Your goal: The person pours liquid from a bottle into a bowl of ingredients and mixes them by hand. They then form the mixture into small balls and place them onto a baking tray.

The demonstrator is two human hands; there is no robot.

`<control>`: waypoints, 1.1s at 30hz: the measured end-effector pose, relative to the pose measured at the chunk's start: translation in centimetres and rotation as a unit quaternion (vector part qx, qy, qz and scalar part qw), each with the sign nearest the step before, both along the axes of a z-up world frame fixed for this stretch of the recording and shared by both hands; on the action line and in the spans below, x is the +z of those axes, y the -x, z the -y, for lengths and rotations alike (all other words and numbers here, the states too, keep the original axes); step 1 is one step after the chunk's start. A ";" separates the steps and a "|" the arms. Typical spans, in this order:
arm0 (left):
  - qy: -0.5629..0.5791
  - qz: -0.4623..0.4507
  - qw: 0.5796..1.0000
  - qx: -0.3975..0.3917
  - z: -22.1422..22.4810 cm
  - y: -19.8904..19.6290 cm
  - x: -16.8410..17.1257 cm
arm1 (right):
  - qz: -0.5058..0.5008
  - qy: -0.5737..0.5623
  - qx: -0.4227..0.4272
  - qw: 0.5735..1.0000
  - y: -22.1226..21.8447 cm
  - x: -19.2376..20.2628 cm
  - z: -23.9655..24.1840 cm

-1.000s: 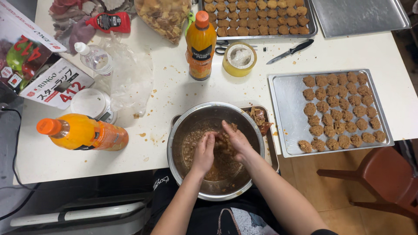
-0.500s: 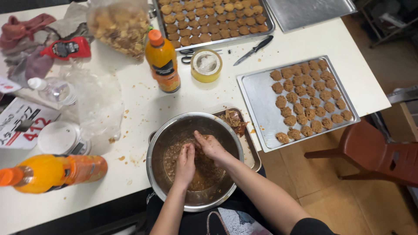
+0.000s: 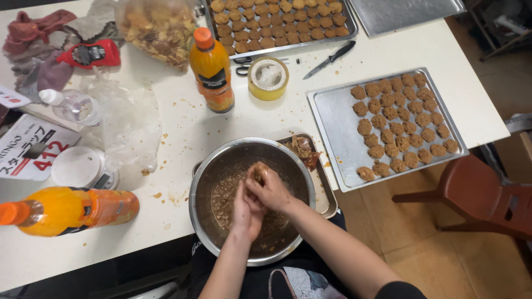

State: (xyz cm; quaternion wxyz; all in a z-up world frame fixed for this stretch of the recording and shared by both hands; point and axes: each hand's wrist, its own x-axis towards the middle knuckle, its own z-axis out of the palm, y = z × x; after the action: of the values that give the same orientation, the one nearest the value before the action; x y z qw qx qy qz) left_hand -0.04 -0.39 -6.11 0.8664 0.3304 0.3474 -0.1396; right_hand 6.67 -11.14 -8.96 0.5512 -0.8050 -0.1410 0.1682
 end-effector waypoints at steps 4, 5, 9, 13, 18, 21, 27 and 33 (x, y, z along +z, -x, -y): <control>0.046 0.038 0.992 0.110 -1.3 -0.6 -0.9 | 0.145 -0.024 0.150 0.978 1.3 1.5 0.3; 0.045 0.037 0.992 0.114 -1.5 -0.9 -1.3 | 0.145 -0.048 0.188 0.970 1.6 1.9 0.5; 0.081 -0.010 0.979 0.185 -1.9 -2.1 -2.1 | 0.172 -0.091 0.243 0.950 1.8 2.2 0.2; 0.022 -0.030 0.972 0.230 -2.1 -2.0 -2.4 | 0.175 -0.141 0.085 0.971 1.6 2.0 0.7; -0.034 -0.022 0.978 0.204 -2.0 -2.0 -2.2 | 0.162 -0.135 0.015 0.977 0.5 1.7 0.7; -0.050 -0.030 0.983 0.175 -1.7 -2.0 -1.3 | 0.070 -0.095 -0.022 0.993 0.2 1.1 0.3; -0.054 -0.032 0.990 0.129 -1.5 -1.9 0.4 | 0.001 -0.049 -0.030 0.998 -0.2 0.3 0.1; -0.034 -0.004 0.995 0.094 -1.4 -1.7 0.6 | -0.023 -0.072 -0.029 0.997 -0.2 -0.1 0.0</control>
State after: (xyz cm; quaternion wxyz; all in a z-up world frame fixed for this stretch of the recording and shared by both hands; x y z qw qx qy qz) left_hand 1.62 1.05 -5.54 0.8627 0.3245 0.3851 -0.0466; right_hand 6.82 -11.09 -9.05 0.6155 -0.7628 -0.1170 0.1598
